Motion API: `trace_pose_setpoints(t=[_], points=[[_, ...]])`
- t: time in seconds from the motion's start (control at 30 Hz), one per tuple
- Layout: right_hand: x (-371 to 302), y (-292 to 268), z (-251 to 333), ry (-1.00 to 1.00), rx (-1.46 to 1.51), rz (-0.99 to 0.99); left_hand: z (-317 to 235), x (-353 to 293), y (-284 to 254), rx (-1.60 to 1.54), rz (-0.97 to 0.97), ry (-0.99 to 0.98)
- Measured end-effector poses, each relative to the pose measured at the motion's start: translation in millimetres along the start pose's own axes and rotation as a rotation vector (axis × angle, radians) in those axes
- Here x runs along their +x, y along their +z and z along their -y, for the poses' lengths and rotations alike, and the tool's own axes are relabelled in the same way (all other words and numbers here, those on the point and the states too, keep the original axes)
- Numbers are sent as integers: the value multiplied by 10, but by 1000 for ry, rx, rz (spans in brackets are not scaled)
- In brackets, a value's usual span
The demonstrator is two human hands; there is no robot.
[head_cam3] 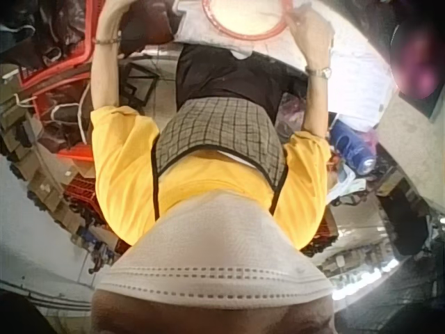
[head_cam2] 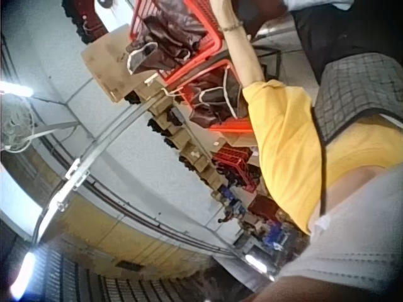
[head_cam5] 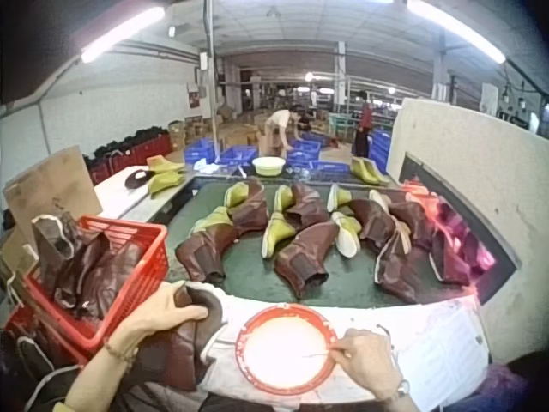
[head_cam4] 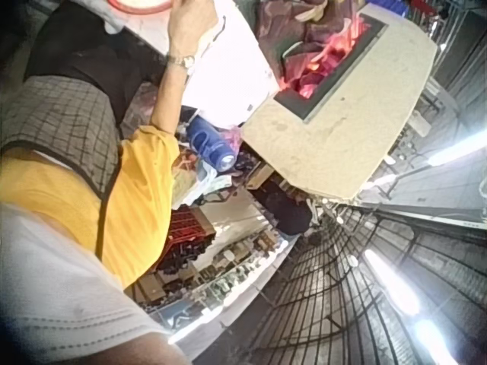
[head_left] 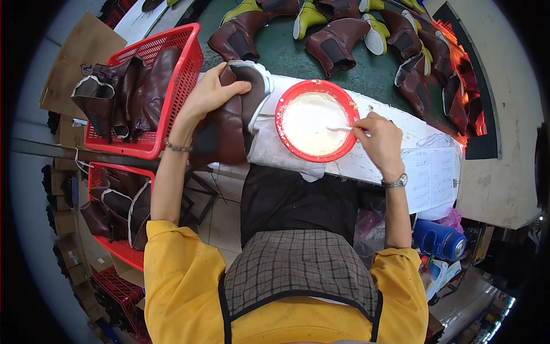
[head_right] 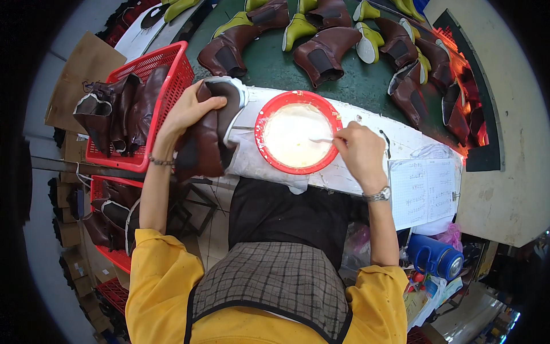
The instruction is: Applying white glue to the interior edges of leather boot uppers using a small spatula tool.
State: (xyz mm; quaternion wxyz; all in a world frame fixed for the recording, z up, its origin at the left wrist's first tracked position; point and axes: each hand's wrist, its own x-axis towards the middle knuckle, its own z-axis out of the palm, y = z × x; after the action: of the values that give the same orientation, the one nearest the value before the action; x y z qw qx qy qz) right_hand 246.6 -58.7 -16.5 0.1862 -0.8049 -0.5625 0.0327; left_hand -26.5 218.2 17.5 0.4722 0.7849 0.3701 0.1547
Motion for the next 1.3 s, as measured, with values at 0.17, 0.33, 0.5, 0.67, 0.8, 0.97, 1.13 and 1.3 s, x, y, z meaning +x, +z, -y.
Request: trace_pose_setpoints(t=[0.17,0.33,0.5,0.67,0.8,0.97,1.13,1.3], points=[[-42,27,101,-31,-98,-39,537,-84,207,-45,-166,81],[-61,23,123,-40,-81,-116,521,-693,316,513,-146,197],[6,121,137,11,-120,-22,634,-925,604,807,-199,168],[-26,123,95,8,-22,-163,677,-884,442,608,-220,120],[-2,-24,125,157,319,-185,694,-1038,265,331,-199,214],[226,-142,271,-20,593,-254,361,-1326,199,216,-15,374],[660,-108,412,-247,651,-428,29,-1354,220,192,148,567],[497,-270,470,-225,632,-378,123,-1419,210,134,15,665]])
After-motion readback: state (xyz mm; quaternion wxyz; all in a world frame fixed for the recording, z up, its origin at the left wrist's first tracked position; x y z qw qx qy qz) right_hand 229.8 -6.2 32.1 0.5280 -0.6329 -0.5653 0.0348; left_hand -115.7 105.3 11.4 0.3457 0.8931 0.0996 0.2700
